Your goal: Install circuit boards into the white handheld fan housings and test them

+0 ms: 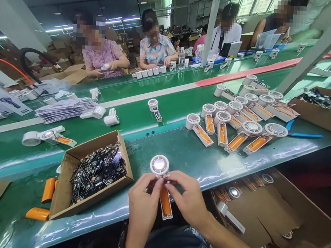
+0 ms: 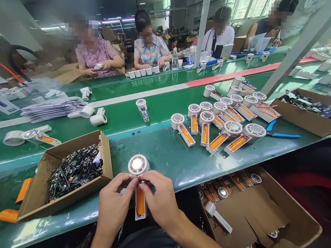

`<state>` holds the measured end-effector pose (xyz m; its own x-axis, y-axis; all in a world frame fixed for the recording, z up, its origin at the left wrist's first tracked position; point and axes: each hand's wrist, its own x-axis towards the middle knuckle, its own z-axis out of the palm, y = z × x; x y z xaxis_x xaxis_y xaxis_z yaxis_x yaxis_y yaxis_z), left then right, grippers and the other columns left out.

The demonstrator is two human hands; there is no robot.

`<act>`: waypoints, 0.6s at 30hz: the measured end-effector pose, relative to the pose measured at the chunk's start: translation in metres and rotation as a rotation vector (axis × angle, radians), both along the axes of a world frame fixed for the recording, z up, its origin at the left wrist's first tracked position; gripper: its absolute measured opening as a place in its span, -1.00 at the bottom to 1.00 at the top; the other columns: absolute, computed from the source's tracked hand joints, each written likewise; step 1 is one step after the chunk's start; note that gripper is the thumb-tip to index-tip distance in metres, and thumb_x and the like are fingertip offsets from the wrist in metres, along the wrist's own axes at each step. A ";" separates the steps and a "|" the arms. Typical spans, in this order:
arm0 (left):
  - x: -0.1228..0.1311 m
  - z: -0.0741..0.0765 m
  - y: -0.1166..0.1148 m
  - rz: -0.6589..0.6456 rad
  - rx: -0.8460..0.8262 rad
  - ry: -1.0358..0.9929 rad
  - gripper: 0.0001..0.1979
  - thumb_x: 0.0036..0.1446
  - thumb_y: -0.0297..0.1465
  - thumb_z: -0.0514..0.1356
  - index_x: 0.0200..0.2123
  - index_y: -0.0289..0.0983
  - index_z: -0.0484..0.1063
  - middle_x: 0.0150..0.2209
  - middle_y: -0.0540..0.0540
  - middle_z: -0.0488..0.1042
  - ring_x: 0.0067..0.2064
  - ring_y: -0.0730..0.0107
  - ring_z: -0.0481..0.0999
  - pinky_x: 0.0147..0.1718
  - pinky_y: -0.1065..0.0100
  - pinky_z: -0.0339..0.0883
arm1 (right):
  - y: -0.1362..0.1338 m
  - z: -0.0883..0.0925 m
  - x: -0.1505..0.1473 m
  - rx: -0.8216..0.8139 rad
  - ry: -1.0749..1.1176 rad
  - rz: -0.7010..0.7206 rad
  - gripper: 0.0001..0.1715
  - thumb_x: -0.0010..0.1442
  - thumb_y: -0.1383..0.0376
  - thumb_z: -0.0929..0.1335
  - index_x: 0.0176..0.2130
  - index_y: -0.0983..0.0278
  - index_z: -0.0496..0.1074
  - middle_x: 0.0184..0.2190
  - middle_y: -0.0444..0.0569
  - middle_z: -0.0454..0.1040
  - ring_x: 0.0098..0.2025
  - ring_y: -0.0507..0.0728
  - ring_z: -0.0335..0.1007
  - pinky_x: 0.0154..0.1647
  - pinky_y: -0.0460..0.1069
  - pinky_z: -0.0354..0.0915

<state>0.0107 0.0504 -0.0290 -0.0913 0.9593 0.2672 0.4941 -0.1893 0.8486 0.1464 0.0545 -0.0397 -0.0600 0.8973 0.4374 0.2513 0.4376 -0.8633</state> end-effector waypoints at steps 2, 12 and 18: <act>-0.001 0.000 0.000 -0.006 -0.021 -0.038 -0.90 0.15 -0.38 0.22 -0.35 -0.21 0.55 -0.36 -0.03 0.58 -0.33 0.33 0.56 -0.30 0.38 0.41 | -0.001 -0.004 -0.005 0.024 0.002 -0.057 -0.78 0.21 0.47 0.30 -0.21 0.26 0.51 -0.30 -0.03 0.61 -0.28 0.11 0.56 -0.23 -0.05 0.47; -0.002 -0.005 -0.018 -0.005 0.119 0.049 -0.88 0.14 -0.46 0.22 -0.25 -0.17 0.54 -0.25 -0.03 0.59 -0.22 0.34 0.58 -0.16 0.38 0.43 | -0.009 -0.006 -0.011 0.157 -0.099 -0.150 -0.68 0.28 0.47 0.25 -0.03 0.25 0.43 -0.26 -0.03 0.63 -0.26 0.09 0.60 -0.21 -0.07 0.51; -0.007 -0.008 -0.016 0.019 0.186 0.101 -0.92 0.16 -0.41 0.22 -0.33 -0.18 0.54 -0.32 -0.03 0.60 -0.30 0.36 0.60 -0.21 0.42 0.46 | -0.017 -0.007 -0.012 0.198 -0.154 -0.144 -0.59 0.29 0.49 0.23 0.10 0.26 0.33 -0.21 -0.01 0.64 -0.21 0.09 0.61 -0.15 -0.09 0.50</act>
